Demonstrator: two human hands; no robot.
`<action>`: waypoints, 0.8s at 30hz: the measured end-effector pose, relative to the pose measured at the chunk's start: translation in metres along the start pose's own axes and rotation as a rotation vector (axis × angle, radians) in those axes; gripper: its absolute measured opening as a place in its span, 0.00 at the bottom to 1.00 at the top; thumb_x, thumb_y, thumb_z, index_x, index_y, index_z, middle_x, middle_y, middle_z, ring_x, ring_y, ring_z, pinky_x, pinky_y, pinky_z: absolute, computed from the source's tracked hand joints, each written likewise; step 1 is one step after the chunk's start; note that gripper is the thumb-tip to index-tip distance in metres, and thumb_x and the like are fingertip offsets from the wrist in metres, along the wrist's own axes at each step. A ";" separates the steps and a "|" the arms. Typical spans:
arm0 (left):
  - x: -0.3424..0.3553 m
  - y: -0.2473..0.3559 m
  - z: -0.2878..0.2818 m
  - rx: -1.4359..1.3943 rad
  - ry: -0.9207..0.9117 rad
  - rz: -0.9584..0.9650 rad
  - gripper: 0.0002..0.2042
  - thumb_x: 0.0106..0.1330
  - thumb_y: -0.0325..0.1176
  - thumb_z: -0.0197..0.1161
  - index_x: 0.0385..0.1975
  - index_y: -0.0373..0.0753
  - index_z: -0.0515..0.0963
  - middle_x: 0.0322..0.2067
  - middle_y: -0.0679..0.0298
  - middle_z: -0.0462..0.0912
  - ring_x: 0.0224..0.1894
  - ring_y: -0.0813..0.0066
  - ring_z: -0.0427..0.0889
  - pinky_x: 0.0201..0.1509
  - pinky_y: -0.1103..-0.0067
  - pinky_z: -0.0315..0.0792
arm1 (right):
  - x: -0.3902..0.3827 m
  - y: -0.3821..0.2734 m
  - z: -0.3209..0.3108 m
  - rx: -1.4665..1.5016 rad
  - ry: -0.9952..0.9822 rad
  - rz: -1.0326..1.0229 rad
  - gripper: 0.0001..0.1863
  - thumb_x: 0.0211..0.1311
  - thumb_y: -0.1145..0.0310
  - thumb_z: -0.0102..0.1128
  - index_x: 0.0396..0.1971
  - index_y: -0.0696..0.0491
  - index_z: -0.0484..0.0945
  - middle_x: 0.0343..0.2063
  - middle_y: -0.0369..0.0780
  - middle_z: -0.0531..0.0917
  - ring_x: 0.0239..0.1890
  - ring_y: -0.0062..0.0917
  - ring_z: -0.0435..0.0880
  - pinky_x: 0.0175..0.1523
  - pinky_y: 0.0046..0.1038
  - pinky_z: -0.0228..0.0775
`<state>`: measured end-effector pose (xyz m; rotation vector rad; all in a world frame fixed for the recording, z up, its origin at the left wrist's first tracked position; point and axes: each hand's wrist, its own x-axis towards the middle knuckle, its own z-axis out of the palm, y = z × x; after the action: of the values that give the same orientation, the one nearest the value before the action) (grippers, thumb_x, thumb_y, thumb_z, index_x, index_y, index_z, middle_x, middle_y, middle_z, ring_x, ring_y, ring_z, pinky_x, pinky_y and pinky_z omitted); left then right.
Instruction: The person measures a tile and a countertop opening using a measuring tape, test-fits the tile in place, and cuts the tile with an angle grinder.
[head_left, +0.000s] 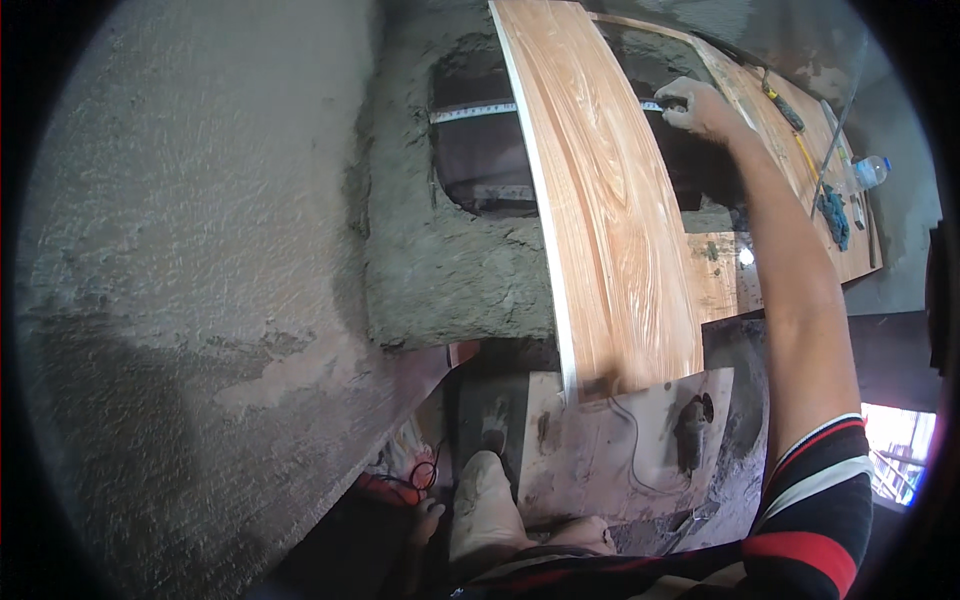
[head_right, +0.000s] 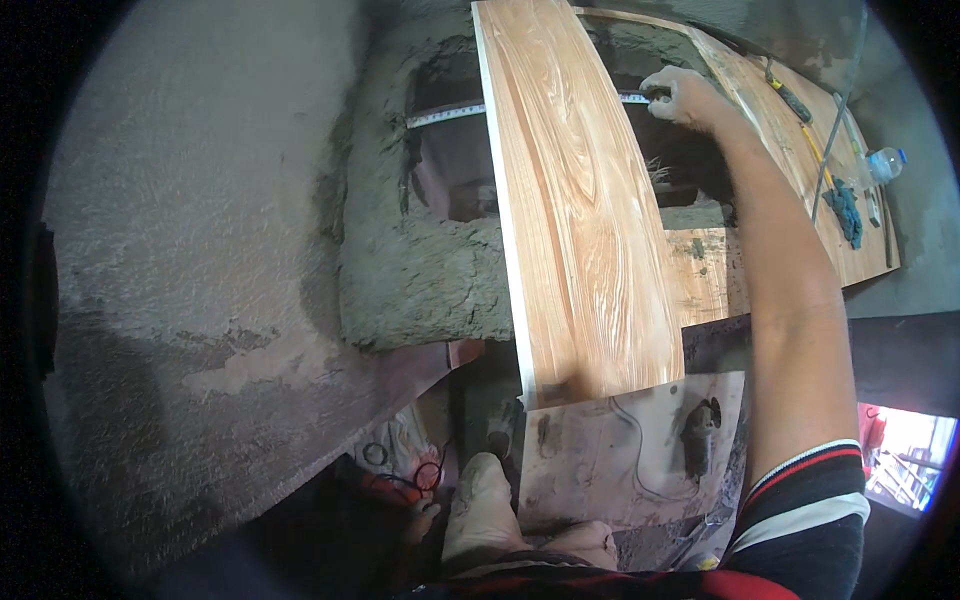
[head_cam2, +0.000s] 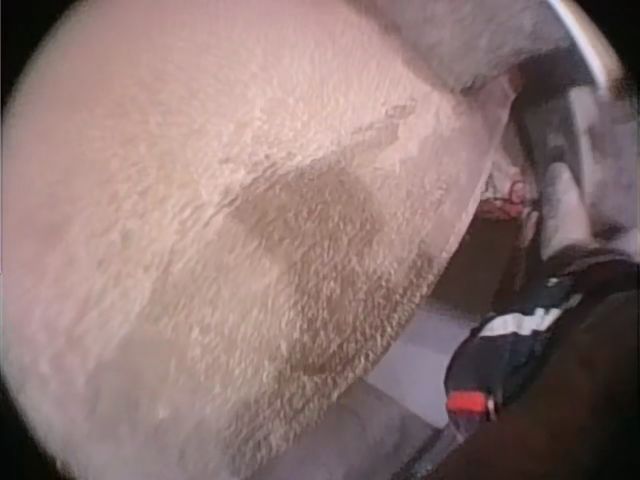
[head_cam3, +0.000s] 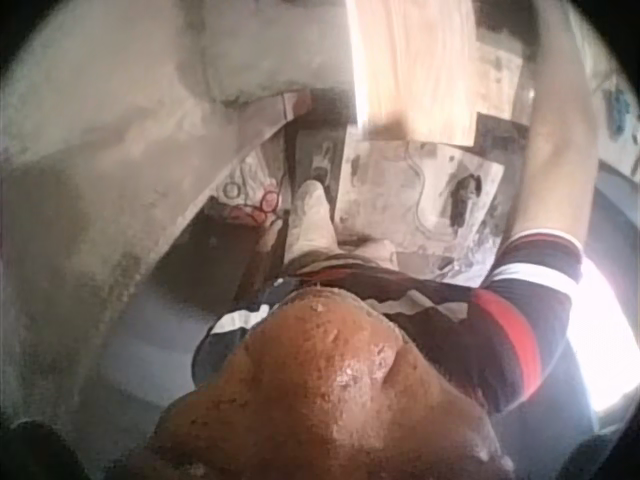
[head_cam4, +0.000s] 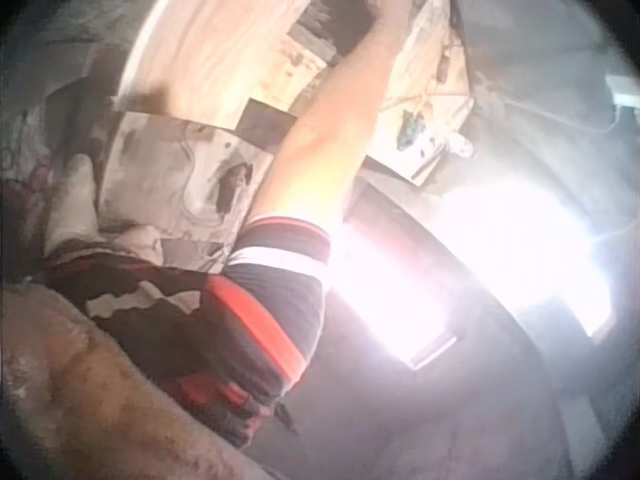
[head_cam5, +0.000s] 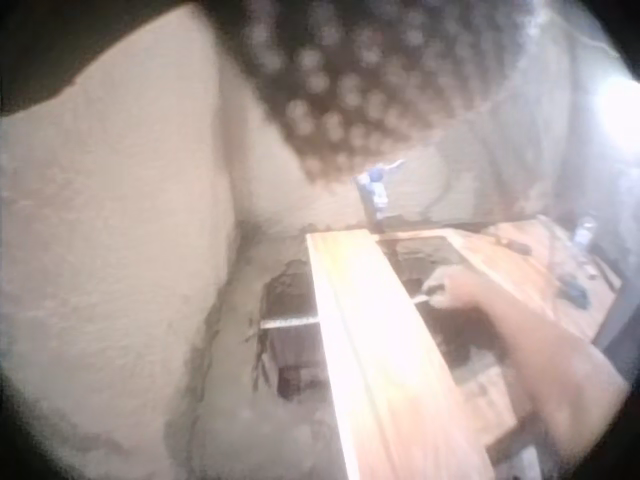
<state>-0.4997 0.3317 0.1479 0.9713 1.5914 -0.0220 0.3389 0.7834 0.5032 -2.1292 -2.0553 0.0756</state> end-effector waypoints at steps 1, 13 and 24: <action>-0.001 0.003 -0.001 0.003 -0.022 -0.066 0.31 0.64 0.46 0.68 0.57 0.24 0.76 0.55 0.44 0.81 0.59 0.53 0.79 0.62 0.64 0.72 | 0.000 0.002 -0.001 0.002 -0.002 -0.001 0.23 0.55 0.60 0.69 0.51 0.51 0.84 0.49 0.47 0.86 0.52 0.43 0.83 0.61 0.38 0.74; 0.004 -0.001 0.001 -0.041 0.025 -0.004 0.30 0.64 0.47 0.66 0.55 0.24 0.77 0.52 0.44 0.82 0.54 0.51 0.82 0.60 0.64 0.73 | 0.010 0.005 -0.001 -0.024 0.000 0.002 0.24 0.54 0.61 0.67 0.51 0.54 0.84 0.47 0.48 0.86 0.50 0.43 0.84 0.59 0.38 0.74; 0.004 0.002 -0.005 0.139 -0.014 0.023 0.31 0.64 0.49 0.66 0.58 0.26 0.76 0.57 0.41 0.80 0.62 0.47 0.78 0.66 0.62 0.69 | 0.024 0.009 0.001 -0.035 0.049 -0.047 0.24 0.54 0.61 0.67 0.52 0.54 0.84 0.48 0.49 0.86 0.52 0.44 0.83 0.61 0.38 0.73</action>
<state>-0.5024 0.3374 0.1468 1.0945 1.5821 -0.1250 0.3487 0.8073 0.5025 -2.0807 -2.0923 -0.0190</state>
